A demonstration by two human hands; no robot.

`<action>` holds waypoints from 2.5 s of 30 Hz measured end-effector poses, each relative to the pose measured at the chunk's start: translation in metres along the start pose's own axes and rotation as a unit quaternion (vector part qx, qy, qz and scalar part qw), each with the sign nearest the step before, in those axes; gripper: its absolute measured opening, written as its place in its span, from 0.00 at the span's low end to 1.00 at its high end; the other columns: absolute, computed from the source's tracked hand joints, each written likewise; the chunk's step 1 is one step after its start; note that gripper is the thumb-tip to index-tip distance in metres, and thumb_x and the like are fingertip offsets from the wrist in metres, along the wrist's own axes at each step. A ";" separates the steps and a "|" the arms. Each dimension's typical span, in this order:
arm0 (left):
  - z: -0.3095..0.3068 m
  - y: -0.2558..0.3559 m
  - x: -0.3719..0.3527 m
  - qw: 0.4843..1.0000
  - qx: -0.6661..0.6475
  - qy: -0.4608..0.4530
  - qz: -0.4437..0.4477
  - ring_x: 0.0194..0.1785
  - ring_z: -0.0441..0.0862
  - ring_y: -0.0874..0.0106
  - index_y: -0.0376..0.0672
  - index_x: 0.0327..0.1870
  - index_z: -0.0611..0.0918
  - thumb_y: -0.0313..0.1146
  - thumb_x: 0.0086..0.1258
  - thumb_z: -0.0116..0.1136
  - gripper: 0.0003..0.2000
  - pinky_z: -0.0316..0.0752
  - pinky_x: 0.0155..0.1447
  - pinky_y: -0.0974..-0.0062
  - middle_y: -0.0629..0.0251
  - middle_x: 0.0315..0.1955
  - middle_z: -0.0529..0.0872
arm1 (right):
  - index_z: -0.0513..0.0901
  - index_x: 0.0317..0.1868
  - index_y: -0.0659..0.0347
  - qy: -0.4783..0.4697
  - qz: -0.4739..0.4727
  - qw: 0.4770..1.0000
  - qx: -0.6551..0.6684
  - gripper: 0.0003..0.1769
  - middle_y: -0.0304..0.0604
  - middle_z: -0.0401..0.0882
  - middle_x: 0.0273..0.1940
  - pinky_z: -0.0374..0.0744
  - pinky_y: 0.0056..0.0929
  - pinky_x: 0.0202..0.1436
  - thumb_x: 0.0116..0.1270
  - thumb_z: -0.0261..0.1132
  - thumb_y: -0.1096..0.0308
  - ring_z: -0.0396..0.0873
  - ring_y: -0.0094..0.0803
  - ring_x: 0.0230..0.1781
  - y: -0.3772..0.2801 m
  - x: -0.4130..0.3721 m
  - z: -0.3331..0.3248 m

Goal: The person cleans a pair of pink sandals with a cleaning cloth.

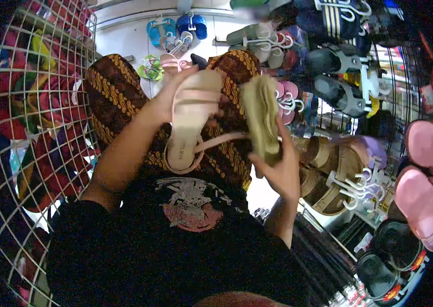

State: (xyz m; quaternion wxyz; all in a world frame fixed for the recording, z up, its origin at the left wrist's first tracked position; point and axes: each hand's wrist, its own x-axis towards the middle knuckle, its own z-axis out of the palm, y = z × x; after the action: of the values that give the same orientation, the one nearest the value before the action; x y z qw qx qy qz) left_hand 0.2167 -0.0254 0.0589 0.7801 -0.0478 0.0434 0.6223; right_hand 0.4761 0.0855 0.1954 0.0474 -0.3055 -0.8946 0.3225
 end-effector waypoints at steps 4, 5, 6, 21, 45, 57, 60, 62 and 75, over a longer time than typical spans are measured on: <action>-0.009 -0.012 0.015 0.995 0.094 0.031 -0.018 0.52 0.83 0.54 0.43 0.68 0.69 0.64 0.73 0.37 0.36 0.78 0.57 0.51 0.47 0.55 0.80 | 0.72 0.68 0.42 0.005 -0.003 0.995 -0.103 0.39 0.55 0.72 0.56 0.78 0.41 0.55 0.53 0.75 0.63 0.76 0.50 0.54 -0.007 0.016 0.022; 0.005 -0.021 0.014 0.961 0.215 0.173 0.000 0.54 0.82 0.57 0.42 0.70 0.66 0.67 0.73 0.30 0.38 0.77 0.61 0.56 0.49 0.58 0.79 | 0.76 0.64 0.35 -0.005 0.008 0.993 -0.117 0.34 0.54 0.71 0.56 0.78 0.43 0.55 0.55 0.73 0.64 0.76 0.52 0.54 -0.012 0.025 0.027; 0.005 -0.028 0.017 0.952 0.239 0.186 0.029 0.55 0.82 0.58 0.43 0.71 0.65 0.68 0.72 0.27 0.40 0.77 0.61 0.58 0.50 0.58 0.78 | 0.77 0.64 0.35 -0.019 -0.009 0.992 -0.120 0.33 0.53 0.71 0.56 0.78 0.42 0.55 0.55 0.72 0.65 0.76 0.52 0.53 -0.011 0.032 0.030; -0.041 -0.030 0.021 0.900 0.431 0.065 0.001 0.59 0.79 0.62 0.37 0.68 0.67 0.57 0.75 0.41 0.32 0.74 0.62 0.65 0.52 0.59 0.78 | 0.72 0.66 0.53 0.092 -0.036 0.986 -0.133 0.34 0.45 0.81 0.51 0.69 0.42 0.57 0.58 0.72 0.63 0.78 0.47 0.49 0.004 0.053 0.046; -0.063 -0.025 0.021 0.866 0.490 0.097 -0.001 0.49 0.80 0.73 0.32 0.59 0.76 0.31 0.60 0.55 0.24 0.73 0.55 0.73 0.59 0.50 0.84 | 0.76 0.56 0.58 0.211 -0.034 0.976 -0.027 0.30 0.48 0.78 0.50 0.69 0.43 0.60 0.50 0.74 0.68 0.74 0.47 0.54 0.018 0.078 0.088; -0.084 -0.021 0.014 0.897 0.441 0.043 0.001 0.56 0.79 0.66 0.33 0.61 0.75 0.27 0.60 0.54 0.24 0.73 0.61 0.69 0.55 0.56 0.80 | 0.77 0.54 0.58 0.201 -0.065 0.977 -0.024 0.30 0.47 0.76 0.50 0.69 0.42 0.58 0.47 0.75 0.70 0.73 0.48 0.53 0.020 0.078 0.093; -0.047 -0.025 0.007 0.951 0.308 0.010 0.022 0.54 0.80 0.67 0.34 0.52 0.81 0.28 0.62 0.55 0.17 0.72 0.61 0.69 0.55 0.55 0.81 | 0.76 0.56 0.53 0.201 -0.016 0.979 0.009 0.31 0.47 0.74 0.53 0.60 0.58 0.62 0.50 0.75 0.58 0.69 0.49 0.59 0.029 0.081 0.094; -0.079 -0.022 0.013 0.876 0.477 0.066 0.018 0.54 0.80 0.67 0.32 0.52 0.79 0.28 0.60 0.55 0.19 0.73 0.58 0.70 0.55 0.55 0.81 | 0.76 0.55 0.53 0.204 -0.031 0.978 0.016 0.31 0.46 0.74 0.53 0.59 0.60 0.62 0.49 0.75 0.57 0.69 0.49 0.59 0.028 0.084 0.096; -0.008 -0.022 -0.005 0.962 0.269 0.033 0.012 0.58 0.79 0.66 0.33 0.65 0.69 0.25 0.52 0.54 0.32 0.73 0.62 0.68 0.53 0.57 0.80 | 0.76 0.53 0.54 0.181 0.020 0.980 0.078 0.33 0.45 0.74 0.51 0.65 0.57 0.59 0.44 0.77 0.58 0.72 0.47 0.57 0.021 0.094 0.083</action>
State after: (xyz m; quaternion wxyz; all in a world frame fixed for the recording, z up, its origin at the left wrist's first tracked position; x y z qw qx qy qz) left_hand 0.2370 -0.0361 0.0524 0.7550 0.1436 0.2359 0.5948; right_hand 0.3877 0.1067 0.1068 0.2255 -0.3715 -0.8372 0.3320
